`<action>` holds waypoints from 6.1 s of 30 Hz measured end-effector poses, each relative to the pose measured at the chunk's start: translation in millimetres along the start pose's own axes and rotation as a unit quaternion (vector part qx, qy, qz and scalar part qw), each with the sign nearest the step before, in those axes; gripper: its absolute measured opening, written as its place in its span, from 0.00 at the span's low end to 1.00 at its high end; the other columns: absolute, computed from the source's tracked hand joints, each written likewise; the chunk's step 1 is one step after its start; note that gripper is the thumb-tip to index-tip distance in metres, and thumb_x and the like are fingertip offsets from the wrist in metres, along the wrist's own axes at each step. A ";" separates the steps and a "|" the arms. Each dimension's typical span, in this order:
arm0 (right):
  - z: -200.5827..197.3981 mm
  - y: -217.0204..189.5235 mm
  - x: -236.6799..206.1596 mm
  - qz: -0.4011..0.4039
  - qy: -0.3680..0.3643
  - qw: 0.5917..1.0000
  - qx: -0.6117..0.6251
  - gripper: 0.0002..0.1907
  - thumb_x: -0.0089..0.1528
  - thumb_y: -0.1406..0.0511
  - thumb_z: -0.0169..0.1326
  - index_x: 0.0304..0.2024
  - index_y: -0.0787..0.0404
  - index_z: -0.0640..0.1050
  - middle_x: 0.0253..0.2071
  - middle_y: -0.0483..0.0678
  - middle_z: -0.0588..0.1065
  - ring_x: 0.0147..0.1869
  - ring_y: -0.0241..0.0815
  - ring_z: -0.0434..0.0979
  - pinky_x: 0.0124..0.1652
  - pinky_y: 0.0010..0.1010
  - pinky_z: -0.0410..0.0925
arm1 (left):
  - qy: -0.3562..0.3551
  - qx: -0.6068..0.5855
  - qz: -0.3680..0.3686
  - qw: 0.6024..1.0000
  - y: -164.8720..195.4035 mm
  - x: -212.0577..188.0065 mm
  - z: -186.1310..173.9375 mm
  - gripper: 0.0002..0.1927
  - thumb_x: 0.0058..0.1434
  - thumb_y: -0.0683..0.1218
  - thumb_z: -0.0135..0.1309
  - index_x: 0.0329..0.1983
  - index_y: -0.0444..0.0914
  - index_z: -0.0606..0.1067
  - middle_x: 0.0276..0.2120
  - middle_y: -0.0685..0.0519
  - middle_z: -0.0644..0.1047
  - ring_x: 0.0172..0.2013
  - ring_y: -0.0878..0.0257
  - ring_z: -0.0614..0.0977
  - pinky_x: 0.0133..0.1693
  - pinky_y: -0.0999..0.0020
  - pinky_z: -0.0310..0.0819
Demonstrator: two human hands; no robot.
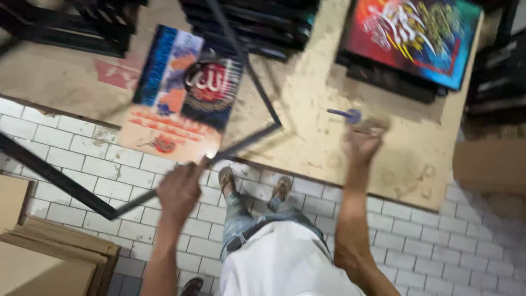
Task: The person assembles picture frames by applying glue to the frame edges, placing printed artwork inside, and stacking the completed frames. The person handles multiple frames and prints, using a squeeze bottle to apply adhesive and aligning the artwork within each frame.
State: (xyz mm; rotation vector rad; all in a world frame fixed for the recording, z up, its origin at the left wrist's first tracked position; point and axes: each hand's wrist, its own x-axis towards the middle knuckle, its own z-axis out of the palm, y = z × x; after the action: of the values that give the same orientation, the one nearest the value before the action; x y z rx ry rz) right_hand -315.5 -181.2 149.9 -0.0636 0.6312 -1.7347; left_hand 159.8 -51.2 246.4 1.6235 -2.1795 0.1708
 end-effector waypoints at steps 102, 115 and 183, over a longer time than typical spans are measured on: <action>-23.0 -33.3 50.8 -0.349 -0.142 0.703 -0.603 0.20 0.63 0.66 0.67 0.54 0.69 0.79 0.50 0.50 0.81 0.51 0.42 0.82 0.51 0.33 0.77 | 0.069 -0.795 -0.476 0.370 153.3 -74.1 245.6 0.16 0.63 0.31 0.59 0.52 0.33 0.72 0.43 0.47 0.80 0.39 0.61 0.81 0.39 0.65 0.80; -20.9 -129.5 59.9 -0.341 -0.175 0.502 -0.776 0.27 0.57 0.61 0.72 0.54 0.63 0.77 0.44 0.52 0.82 0.48 0.46 0.85 0.48 0.39 0.76 | 0.056 -0.788 -0.476 0.387 159.3 -65.8 235.8 0.19 0.61 0.32 0.58 0.55 0.36 0.71 0.45 0.45 0.81 0.46 0.54 0.85 0.44 0.51 0.86; -156.0 -120.6 -34.4 0.089 0.054 0.985 -0.139 0.16 0.66 0.64 0.62 0.52 0.64 0.74 0.48 0.54 0.77 0.49 0.50 0.80 0.43 0.38 0.79 | 0.004 -0.578 -0.524 0.626 127.7 -97.5 213.5 0.13 0.71 0.49 0.55 0.49 0.35 0.74 0.43 0.49 0.80 0.44 0.55 0.82 0.46 0.53 0.82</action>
State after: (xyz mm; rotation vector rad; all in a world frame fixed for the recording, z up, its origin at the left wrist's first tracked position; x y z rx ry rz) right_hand -471.0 -76.1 80.5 -0.1052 0.9284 -1.4770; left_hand 8.5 3.0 32.9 1.5819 -0.5303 -1.2566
